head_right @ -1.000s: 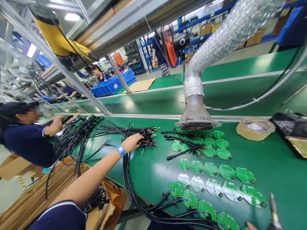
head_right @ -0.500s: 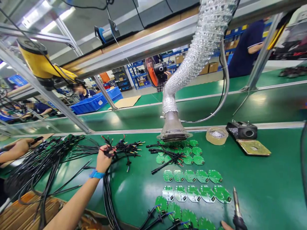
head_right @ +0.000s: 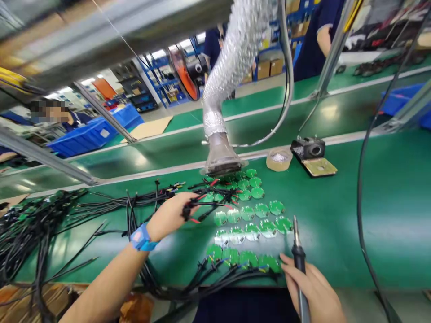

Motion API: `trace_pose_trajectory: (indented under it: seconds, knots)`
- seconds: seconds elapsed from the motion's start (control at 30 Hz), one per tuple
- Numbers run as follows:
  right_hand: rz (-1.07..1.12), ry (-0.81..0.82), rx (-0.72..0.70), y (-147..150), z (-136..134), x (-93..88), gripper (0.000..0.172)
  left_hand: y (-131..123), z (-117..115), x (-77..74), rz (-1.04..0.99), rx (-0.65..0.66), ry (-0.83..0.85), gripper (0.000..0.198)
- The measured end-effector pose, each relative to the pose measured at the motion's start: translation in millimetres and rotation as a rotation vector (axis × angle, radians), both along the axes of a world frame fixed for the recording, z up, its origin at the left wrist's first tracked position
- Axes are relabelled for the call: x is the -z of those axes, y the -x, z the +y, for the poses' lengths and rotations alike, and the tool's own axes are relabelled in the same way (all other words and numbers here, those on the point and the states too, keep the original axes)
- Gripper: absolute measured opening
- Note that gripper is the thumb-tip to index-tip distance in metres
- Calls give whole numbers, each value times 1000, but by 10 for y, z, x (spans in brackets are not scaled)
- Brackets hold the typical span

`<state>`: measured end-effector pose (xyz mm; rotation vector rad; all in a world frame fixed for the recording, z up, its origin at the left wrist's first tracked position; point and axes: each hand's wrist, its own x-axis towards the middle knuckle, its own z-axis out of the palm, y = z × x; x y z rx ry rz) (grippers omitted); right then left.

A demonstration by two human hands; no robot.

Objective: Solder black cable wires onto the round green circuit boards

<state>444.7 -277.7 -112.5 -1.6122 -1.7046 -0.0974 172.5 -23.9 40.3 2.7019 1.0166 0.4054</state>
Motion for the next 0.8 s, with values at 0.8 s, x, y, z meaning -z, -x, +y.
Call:
trace_pose_trajectory:
  seconds: [0.8]
  knots:
    - [132,29,140,82,11,-498,44,-747,-112,544,198,370,-238,17]
